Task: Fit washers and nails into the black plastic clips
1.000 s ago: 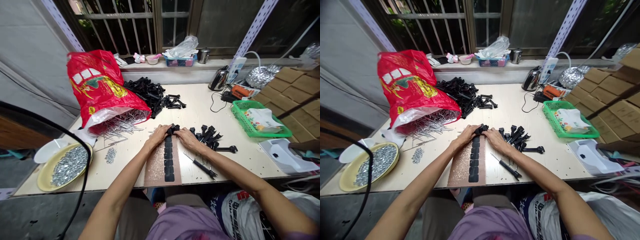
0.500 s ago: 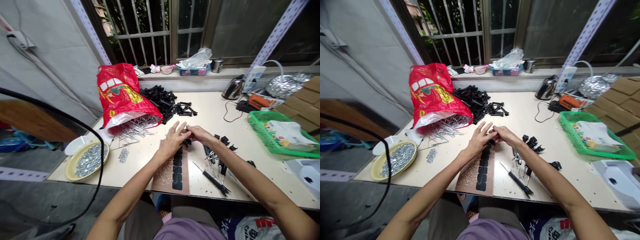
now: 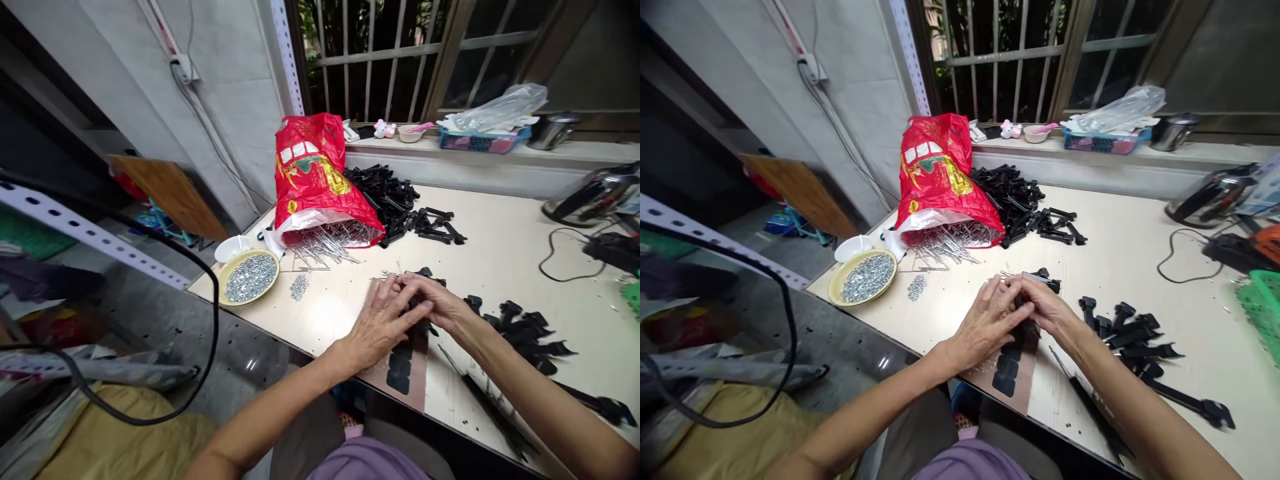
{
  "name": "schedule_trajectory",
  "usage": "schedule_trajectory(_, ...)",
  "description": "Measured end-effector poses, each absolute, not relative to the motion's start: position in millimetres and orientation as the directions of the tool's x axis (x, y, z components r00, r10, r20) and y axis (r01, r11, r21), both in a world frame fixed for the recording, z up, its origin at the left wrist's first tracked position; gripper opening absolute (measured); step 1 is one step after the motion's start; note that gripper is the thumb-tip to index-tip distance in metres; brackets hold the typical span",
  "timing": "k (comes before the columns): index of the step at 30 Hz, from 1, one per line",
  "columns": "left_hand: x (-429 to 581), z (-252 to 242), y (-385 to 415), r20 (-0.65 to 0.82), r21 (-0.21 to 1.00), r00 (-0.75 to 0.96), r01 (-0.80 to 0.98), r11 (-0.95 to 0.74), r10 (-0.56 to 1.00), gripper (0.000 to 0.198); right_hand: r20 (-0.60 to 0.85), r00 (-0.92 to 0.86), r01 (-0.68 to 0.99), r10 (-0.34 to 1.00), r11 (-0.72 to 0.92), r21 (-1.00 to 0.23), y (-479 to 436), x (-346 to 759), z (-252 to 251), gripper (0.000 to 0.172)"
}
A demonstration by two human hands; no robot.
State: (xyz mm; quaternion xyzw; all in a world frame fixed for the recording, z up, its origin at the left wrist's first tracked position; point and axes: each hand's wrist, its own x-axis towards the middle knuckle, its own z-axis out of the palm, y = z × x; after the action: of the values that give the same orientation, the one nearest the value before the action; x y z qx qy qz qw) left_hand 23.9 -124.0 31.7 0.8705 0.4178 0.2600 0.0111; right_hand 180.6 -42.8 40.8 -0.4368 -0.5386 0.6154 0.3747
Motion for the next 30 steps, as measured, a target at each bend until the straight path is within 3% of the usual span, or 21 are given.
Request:
schedule_trajectory(2, -12, 19, -127, 0.44, 0.285, 0.39, 0.794, -0.537, 0.809, 0.08, -0.161, -0.386, 0.0, 0.908, -0.175, -0.985, -44, 181, 43, 0.023)
schedule_trajectory(6, -98, -13, -123, 0.351, 0.397, -0.072, 0.914, -0.079, 0.934, 0.07, -0.099, -0.391, 0.102, 0.915, -0.064, -0.993, -52, 177, 41, 0.026)
schedule_trajectory(9, -140, -32, -117, 0.212, 0.426, -0.168, 0.903, 0.063, 0.963, 0.068, -0.085, -0.43, 0.191, 0.899, -0.001, -0.982, -65, 168, 39, 0.03)
schedule_trajectory(21, -108, -36, -129, 0.066, 0.39, 0.096, 0.914, -0.114, 0.993, 0.066, 0.077, -0.449, 0.352, 0.89, 0.255, -0.901, -84, 152, 21, 0.035)
schedule_trajectory(23, -111, -32, -130, 0.117, 0.394, 0.061, 0.914, -0.102, 0.991, 0.059, 0.093, -0.45, 0.364, 0.888, 0.278, -0.889, -85, 154, 22, 0.033)
schedule_trajectory(27, -120, -25, -132, 0.374, 0.352, -0.088, 0.935, -0.053, 0.923, 0.042, 0.101, -0.447, 0.372, 0.889, 0.287, -0.882, -88, 161, 21, 0.031)
schedule_trajectory(30, -122, -20, -126, 0.435, 0.271, -0.027, 0.957, -0.102, 0.9, 0.03, 0.092, -0.444, 0.368, 0.891, 0.275, -0.888, -90, 164, 18, 0.03)
